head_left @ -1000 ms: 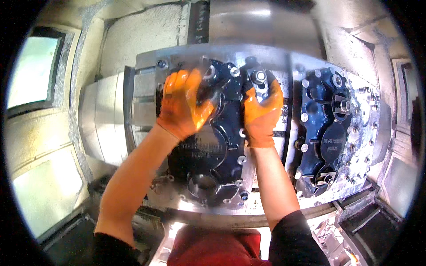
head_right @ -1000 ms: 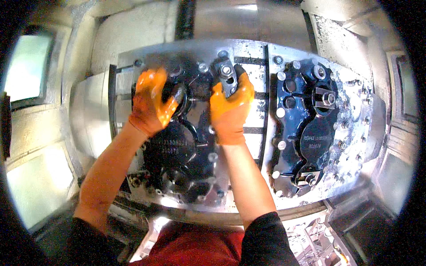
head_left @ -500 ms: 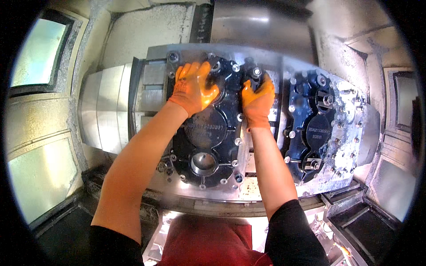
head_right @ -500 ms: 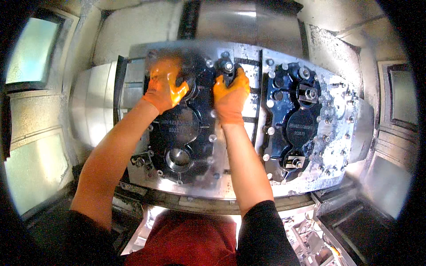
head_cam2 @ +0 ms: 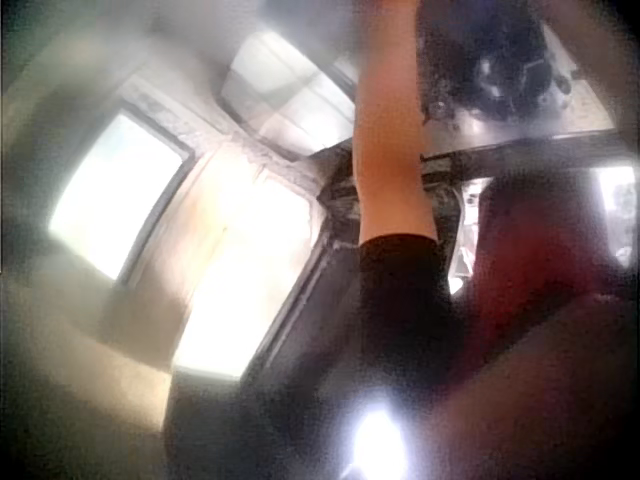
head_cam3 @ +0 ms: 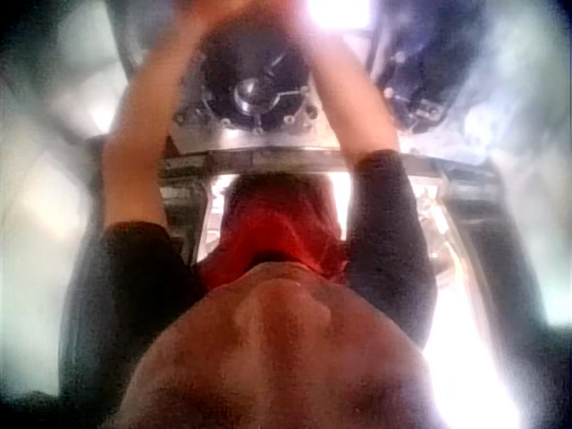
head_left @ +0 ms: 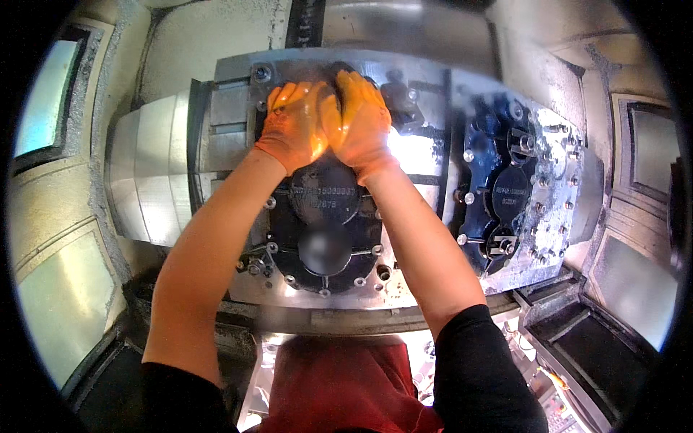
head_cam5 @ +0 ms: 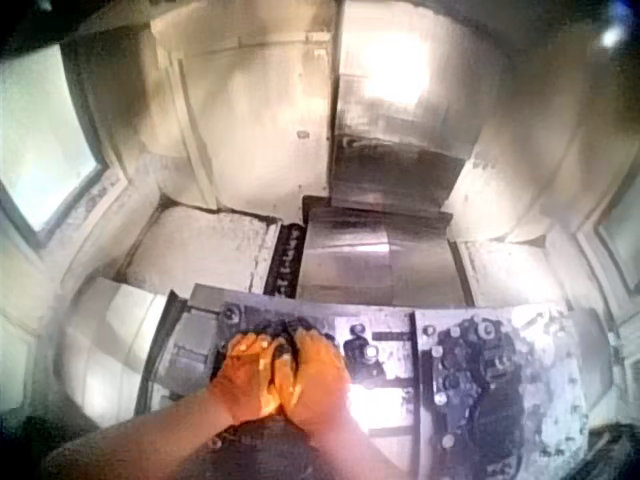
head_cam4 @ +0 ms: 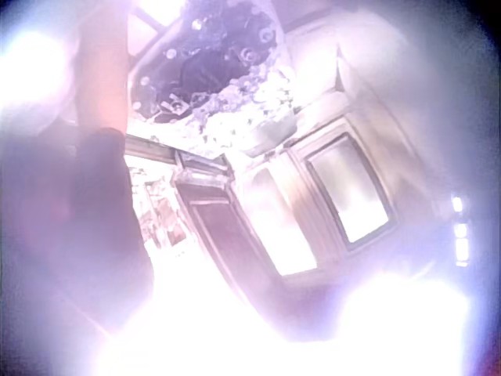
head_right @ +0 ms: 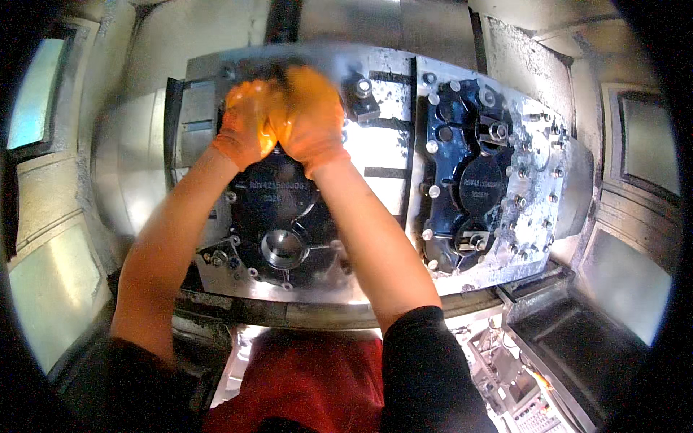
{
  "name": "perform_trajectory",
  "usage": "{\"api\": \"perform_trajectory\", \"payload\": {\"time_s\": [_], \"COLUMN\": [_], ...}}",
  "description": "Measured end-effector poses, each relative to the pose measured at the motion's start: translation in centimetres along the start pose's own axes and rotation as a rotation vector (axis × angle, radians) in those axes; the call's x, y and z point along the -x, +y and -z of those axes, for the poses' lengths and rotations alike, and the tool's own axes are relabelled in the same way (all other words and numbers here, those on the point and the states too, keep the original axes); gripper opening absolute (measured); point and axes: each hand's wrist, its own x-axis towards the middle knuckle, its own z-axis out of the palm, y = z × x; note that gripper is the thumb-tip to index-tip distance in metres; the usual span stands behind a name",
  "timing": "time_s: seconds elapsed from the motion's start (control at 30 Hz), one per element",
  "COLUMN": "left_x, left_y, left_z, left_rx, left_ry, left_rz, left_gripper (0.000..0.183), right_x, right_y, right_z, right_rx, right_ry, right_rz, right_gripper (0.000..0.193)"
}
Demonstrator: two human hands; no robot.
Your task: The person places a metal part into a machine bed, secures it by tightening clamps with a wrench, and cleans the workspace using a compressed air nozzle.
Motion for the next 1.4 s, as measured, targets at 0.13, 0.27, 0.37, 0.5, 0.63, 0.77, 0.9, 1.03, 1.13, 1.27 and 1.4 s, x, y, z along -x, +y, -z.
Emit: {"api": "perform_trajectory", "payload": {"time_s": [0.13,0.27,0.37,0.5,0.63,0.77,0.9,1.03,1.13,1.27,1.4], "left_x": [0.7,-0.1,0.6,8.3,16.9,17.3,19.0,17.4,18.3,18.1,17.7], "left_y": [0.9,0.5,-1.4,5.4,11.5,10.8,10.5,11.0,11.1,10.9,10.7], "left_z": [1.5,-0.5,-0.9,4.5,4.2,3.3,1.8,5.8,4.2,4.4,4.9], "left_rx": [0.093,-0.006,0.046,0.189,0.006,0.202,0.069,0.249,0.174,0.186,0.138], "left_ry": [0.171,0.07,0.128,0.194,0.148,0.006,0.064,-0.151,-0.026,-0.1,0.0], "left_rz": [-0.036,0.012,0.025,0.36,0.409,0.495,0.411,0.454,0.396,0.416,0.383], "left_gripper": [0.046,0.044,0.05,0.054,0.057,0.064,0.064,0.061,0.059,0.059,0.058], "right_x": [0.4,0.3,-1.5,1.9,10.7,10.6,11.0,13.4,14.2,13.8,13.3], "right_y": [1.6,1.8,-0.8,-1.8,-5.2,-4.1,-6.0,-6.9,-5.9,-6.3,-5.8], "right_z": [-0.5,-0.1,0.8,3.4,3.7,2.7,3.7,4.8,4.3,4.3,3.8], "right_rx": [0.006,-0.029,-0.019,0.13,0.282,0.174,0.322,0.294,0.263,0.281,0.351], "right_ry": [0.05,0.011,-0.185,0.15,-0.097,-0.153,-0.196,-0.312,-0.226,-0.209,-0.192], "right_rz": [0.129,0.115,0.065,0.278,0.086,-0.018,-0.094,-0.156,-0.092,-0.087,-0.059], "right_gripper": [0.046,0.046,0.043,0.042,0.045,0.048,0.05,0.05,0.048,0.047,0.051]}}
